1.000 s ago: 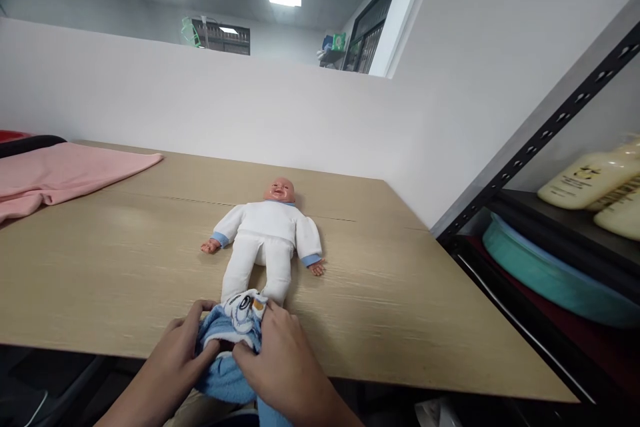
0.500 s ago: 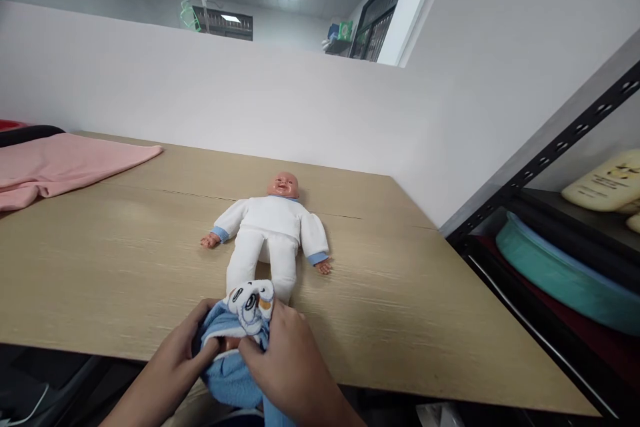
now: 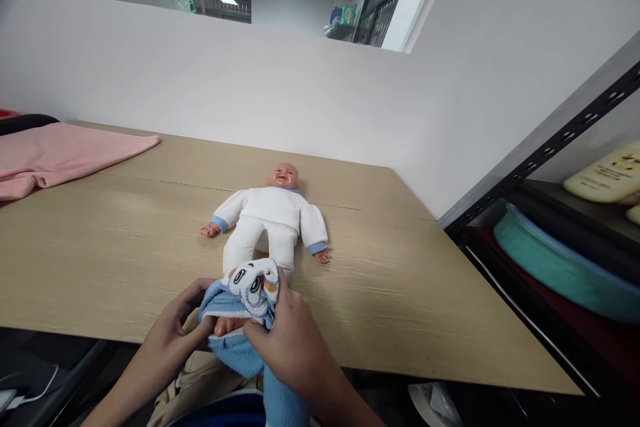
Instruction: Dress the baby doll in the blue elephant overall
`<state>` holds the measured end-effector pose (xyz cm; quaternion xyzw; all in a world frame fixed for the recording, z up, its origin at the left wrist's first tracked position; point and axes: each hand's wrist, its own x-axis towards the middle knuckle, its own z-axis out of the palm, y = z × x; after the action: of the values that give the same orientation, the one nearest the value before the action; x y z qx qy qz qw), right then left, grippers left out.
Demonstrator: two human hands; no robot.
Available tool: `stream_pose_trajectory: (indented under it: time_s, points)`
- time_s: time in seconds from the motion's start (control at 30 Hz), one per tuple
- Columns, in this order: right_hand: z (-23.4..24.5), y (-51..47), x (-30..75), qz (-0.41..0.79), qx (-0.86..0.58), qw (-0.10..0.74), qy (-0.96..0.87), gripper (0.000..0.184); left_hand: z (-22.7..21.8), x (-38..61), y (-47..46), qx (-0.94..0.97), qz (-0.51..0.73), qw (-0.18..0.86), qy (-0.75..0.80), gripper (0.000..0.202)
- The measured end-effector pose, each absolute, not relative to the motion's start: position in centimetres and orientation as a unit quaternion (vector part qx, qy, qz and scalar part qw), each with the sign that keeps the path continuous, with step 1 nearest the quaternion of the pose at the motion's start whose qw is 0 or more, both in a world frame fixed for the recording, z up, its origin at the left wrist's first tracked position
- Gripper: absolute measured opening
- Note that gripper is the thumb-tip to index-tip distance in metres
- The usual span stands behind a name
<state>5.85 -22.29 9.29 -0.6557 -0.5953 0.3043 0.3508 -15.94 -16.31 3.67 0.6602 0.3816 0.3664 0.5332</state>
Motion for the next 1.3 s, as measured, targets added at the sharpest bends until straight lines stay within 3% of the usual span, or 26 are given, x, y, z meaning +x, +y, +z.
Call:
stream_pose_trajectory:
  time_s: [0.2,0.4,0.63,0.87,1.07,1.17,1.3]
  points:
    - [9.1,-21.9,6.3,0.327,-0.66,0.36,-0.573,0.056,3.2,-15.8,-16.1,0.675,0.378,0.52,0.363,0.025]
    - [9.2,-21.5,6.4,0.331,-0.629,0.384,-0.589,0.041,2.2,-15.7,-15.3,0.697,0.4,0.465,0.372,0.028]
    - [8.6,-20.9,6.4,0.292,-0.644,0.369,-0.603,0.043,2.7,-15.5,-14.0,0.745,0.429,0.372,0.351,0.019]
    - [7.6,-20.4,6.1,0.251,-0.618,0.426,-0.611,0.043,3.2,-16.0,-13.1,0.726,0.419,0.433,0.331,0.012]
    - [7.4,-18.3,6.5,0.255,-0.609,0.438,-0.61,0.019,3.2,-16.0,-10.7,0.704,0.431,0.452,0.337,0.024]
    - [7.5,-16.9,7.2,0.259,-0.589,0.427,-0.635,0.008,3.9,-16.0,-9.2,0.699,0.41,0.494,0.315,0.026]
    - [8.4,-15.9,8.6,0.294,-0.569,0.376,-0.67,0.011,4.8,-16.4,-7.8,0.703,0.355,0.541,0.294,0.031]
